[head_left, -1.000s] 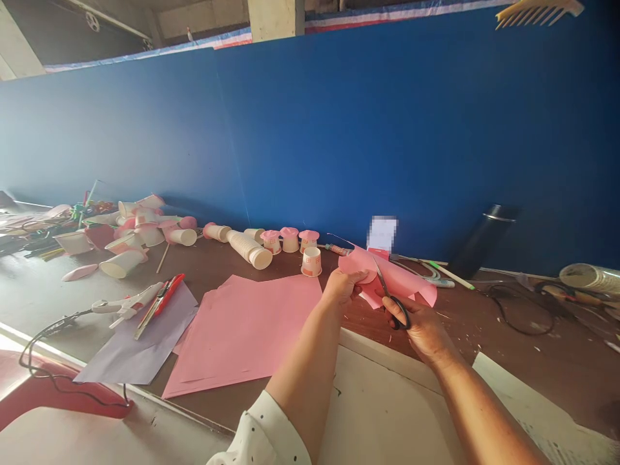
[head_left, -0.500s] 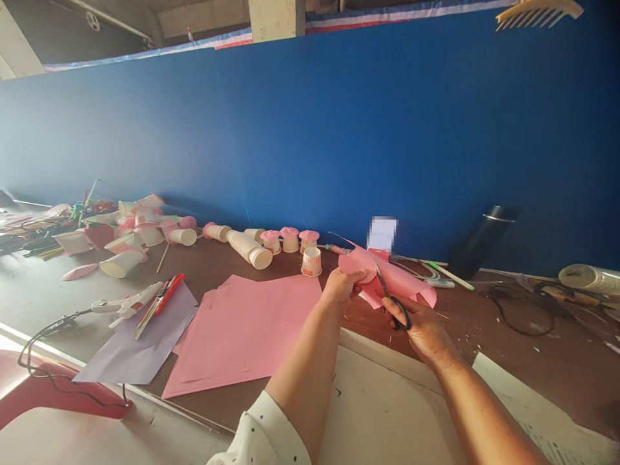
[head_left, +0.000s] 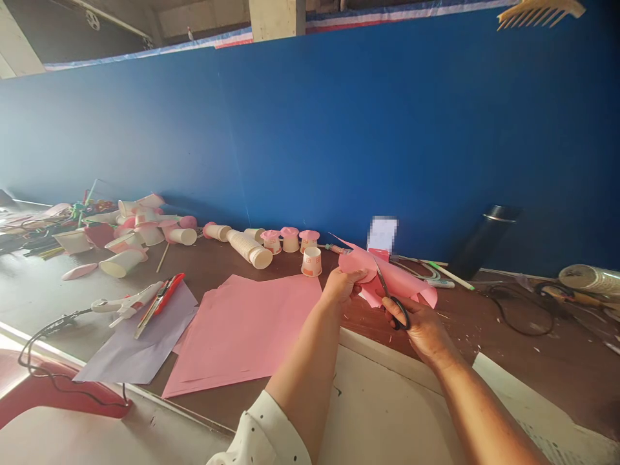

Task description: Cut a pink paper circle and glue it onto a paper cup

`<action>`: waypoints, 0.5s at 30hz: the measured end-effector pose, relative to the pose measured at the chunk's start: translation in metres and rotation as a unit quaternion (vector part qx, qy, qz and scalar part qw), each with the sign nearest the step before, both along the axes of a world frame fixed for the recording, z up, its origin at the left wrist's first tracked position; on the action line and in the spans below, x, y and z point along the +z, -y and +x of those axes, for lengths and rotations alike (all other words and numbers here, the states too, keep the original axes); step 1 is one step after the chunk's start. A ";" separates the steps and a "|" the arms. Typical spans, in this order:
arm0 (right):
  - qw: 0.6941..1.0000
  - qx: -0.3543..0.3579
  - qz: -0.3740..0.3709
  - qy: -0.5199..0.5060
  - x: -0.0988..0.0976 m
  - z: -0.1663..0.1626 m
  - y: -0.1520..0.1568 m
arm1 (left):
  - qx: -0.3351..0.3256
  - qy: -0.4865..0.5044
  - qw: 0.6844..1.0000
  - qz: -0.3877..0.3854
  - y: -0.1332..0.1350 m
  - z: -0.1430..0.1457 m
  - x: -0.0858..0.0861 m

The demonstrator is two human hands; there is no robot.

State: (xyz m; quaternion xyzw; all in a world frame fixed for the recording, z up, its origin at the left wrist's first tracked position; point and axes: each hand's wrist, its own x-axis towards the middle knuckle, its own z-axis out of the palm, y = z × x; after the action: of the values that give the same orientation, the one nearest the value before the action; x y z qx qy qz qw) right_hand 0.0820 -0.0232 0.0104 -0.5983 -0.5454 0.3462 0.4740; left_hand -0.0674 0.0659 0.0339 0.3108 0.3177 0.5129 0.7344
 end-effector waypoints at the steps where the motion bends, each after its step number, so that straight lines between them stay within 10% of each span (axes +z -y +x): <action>1: 1.000 0.001 -0.002 -0.008 -0.001 0.000 0.000 | 0.000 -0.002 1.000 -0.001 0.000 0.000 0.000; 15: 1.000 0.014 0.004 -0.001 0.003 -0.002 0.003 | 0.001 -0.002 1.000 0.002 0.000 0.000 0.001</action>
State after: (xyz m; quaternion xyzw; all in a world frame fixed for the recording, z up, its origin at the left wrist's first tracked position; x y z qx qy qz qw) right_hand 0.0801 -0.0262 0.0133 -0.5884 -0.5549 0.3515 0.4716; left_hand -0.0676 0.0657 0.0346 0.3130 0.3186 0.5140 0.7324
